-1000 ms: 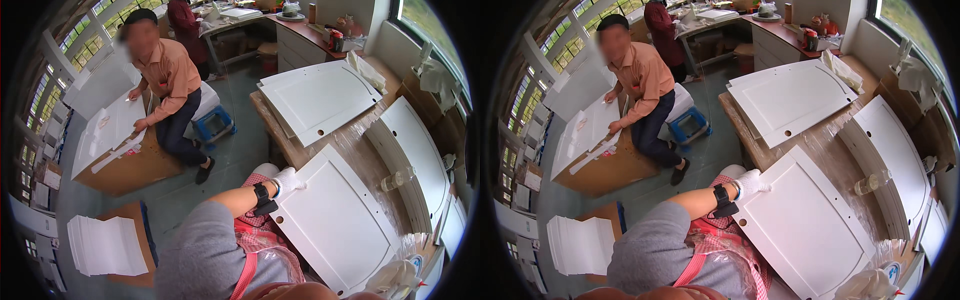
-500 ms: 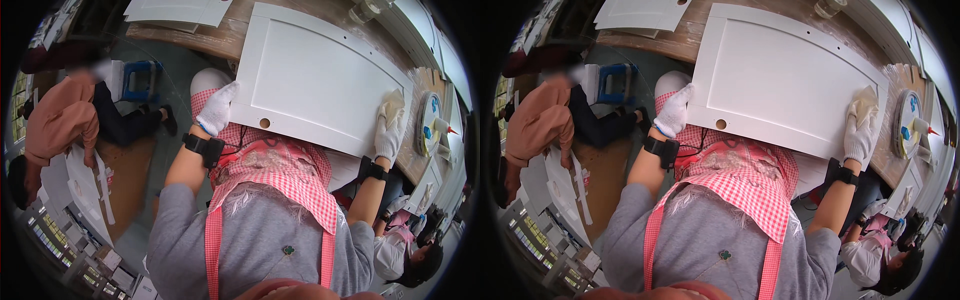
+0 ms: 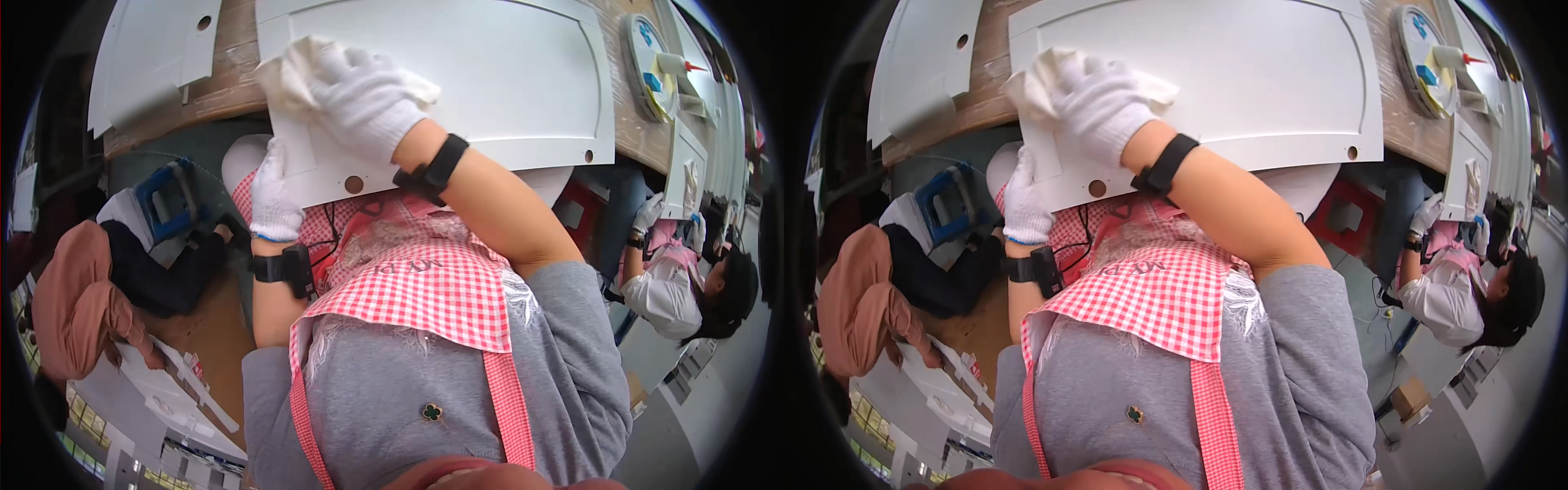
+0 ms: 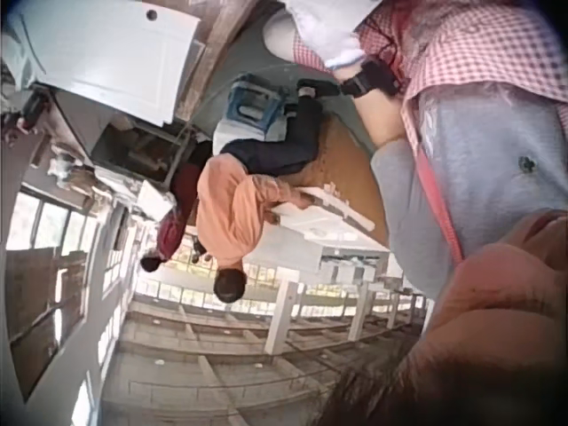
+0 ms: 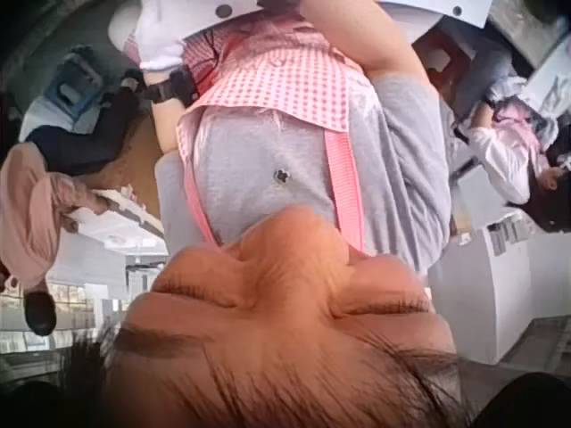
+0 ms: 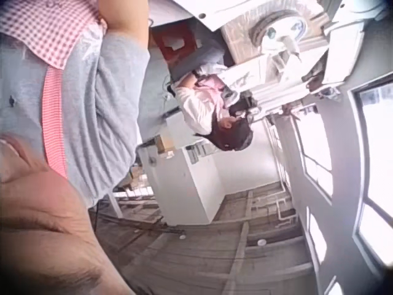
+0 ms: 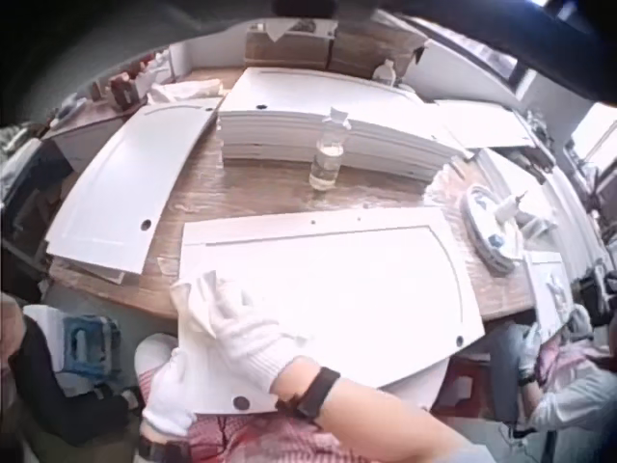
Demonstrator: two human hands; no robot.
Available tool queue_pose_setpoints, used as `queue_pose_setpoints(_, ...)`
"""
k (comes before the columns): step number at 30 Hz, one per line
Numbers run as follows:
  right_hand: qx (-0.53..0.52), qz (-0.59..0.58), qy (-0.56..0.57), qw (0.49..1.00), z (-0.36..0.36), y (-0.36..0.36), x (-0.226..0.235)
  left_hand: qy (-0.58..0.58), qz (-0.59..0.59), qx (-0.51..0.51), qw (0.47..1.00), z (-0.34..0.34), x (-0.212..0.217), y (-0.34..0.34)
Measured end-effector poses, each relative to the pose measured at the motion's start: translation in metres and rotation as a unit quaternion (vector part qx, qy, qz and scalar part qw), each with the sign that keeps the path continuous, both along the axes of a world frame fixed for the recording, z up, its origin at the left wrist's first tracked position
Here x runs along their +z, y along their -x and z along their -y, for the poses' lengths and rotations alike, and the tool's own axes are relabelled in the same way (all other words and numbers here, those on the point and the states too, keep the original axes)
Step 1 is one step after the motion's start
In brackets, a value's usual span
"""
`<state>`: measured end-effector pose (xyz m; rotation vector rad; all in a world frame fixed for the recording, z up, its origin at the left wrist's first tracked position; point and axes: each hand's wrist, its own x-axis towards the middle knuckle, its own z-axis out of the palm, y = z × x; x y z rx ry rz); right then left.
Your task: Sanding and cleaning white cabinet doors in a manufacturing setting.
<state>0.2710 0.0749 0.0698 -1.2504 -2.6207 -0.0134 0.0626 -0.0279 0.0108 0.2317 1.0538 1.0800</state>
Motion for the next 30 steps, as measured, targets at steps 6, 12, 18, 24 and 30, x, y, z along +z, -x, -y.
queue_pose_setpoints(6, -0.016, -0.083, 0.03, 0.996, 0.094, -0.099, 0.01, 0.02, -0.119, -0.024, 0.992, -0.011, 0.021, 0.005)
queue_pose_setpoints(12, -0.556, 0.121, 0.066, 0.819, 0.132, -0.361, 0.034, -0.005, -0.241, -0.037, 0.97, -0.017, 0.016, 0.017)
queue_pose_setpoints(18, -0.371, -0.194, -0.07, 0.906, 0.094, -0.301, 0.042, 0.006, -0.236, -0.039, 0.971, -0.033, 0.027, 0.029)
queue_pose_setpoints(24, 0.015, -0.029, 0.018, 0.999, 0.072, -0.095, 0.019, 0.017, -0.262, -0.042, 0.964, -0.045, 0.025, 0.044)
queue_pose_setpoints(30, -0.248, -0.107, 0.038, 0.962, 0.058, -0.239, 0.009, 0.017, -0.245, -0.031, 0.969, -0.038, 0.019, 0.058)
